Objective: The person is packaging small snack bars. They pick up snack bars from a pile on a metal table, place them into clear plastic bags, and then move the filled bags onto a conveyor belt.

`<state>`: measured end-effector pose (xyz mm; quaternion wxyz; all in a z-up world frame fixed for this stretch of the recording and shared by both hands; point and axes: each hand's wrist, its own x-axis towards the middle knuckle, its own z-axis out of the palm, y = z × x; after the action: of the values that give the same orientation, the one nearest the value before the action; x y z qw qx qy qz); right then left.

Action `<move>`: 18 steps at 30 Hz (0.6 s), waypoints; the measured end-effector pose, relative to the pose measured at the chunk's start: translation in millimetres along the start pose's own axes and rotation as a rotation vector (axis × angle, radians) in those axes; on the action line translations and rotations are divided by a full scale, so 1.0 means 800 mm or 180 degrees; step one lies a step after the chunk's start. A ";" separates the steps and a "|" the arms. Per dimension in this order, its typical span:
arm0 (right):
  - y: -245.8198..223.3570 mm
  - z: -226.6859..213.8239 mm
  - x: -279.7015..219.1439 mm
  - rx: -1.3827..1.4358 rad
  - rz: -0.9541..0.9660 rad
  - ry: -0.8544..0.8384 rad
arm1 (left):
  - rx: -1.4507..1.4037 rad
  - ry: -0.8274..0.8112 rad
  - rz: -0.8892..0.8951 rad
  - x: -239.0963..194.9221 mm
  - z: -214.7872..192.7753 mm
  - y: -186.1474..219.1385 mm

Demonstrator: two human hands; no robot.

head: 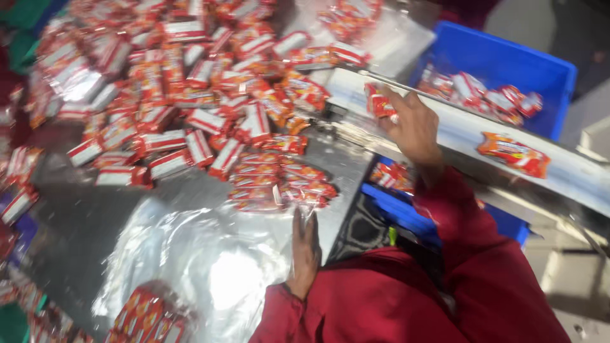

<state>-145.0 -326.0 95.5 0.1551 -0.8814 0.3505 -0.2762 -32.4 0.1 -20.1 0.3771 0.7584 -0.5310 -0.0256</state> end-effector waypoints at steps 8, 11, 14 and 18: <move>-0.066 0.129 -0.163 0.4104 0.1757 -0.3099 | -0.0208 0.0767 -0.0071 0.008 -0.022 0.007; -0.085 0.190 -0.179 0.3665 0.1562 -0.2377 | 0.0021 0.0097 -0.0463 0.003 -0.036 0.021; -0.093 0.209 -0.185 0.2718 0.0559 -0.1516 | 0.0139 -0.0262 -0.0766 0.003 -0.038 0.032; -0.094 0.164 -0.202 0.2729 -0.0078 -0.2026 | 0.0127 -0.0185 -0.1106 0.008 -0.044 0.017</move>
<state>-124.4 -149.1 -35.1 0.5967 -0.7832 0.1314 -0.1154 -24.7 12.1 15.5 0.3363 0.8451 -0.4031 -0.1017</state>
